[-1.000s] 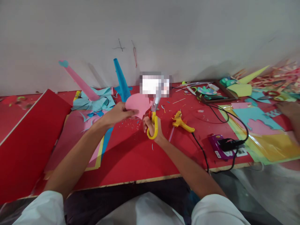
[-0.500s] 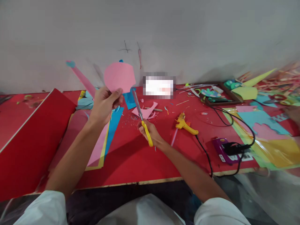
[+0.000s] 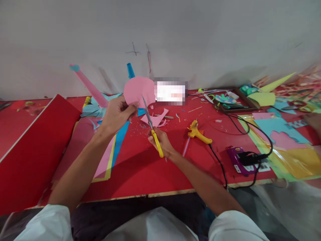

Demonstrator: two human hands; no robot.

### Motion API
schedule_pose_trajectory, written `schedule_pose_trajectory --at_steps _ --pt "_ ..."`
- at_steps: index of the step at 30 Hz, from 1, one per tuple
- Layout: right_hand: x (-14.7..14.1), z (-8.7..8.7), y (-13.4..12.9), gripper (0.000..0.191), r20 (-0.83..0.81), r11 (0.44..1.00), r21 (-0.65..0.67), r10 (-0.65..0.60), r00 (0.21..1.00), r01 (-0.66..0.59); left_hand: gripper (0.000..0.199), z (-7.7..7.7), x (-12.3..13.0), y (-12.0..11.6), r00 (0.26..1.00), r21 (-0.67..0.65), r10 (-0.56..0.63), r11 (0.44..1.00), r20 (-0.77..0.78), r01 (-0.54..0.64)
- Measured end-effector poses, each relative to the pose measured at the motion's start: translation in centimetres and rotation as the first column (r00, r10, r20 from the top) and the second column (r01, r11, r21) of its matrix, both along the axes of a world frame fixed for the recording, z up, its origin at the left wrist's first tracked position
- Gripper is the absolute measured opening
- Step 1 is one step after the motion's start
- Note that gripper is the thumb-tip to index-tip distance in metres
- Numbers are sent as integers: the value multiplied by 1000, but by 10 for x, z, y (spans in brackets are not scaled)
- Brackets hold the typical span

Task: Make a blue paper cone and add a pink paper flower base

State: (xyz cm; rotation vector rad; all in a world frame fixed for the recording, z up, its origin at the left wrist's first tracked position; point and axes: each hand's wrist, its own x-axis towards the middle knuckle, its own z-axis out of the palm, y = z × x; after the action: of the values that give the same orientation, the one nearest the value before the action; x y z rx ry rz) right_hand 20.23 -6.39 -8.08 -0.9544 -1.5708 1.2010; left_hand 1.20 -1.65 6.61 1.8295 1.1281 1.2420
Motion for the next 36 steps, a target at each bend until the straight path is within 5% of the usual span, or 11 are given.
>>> schedule_pose_trajectory --at_steps 11,36 --pt "0 8 -2 83 34 999 26 -26 999 25 23 1 -2 -2 996 57 40 998 -82 -35" --pt "-4 3 -4 85 -90 997 -65 -57 994 51 30 -7 9 -8 1000 -56 -17 998 21 18"
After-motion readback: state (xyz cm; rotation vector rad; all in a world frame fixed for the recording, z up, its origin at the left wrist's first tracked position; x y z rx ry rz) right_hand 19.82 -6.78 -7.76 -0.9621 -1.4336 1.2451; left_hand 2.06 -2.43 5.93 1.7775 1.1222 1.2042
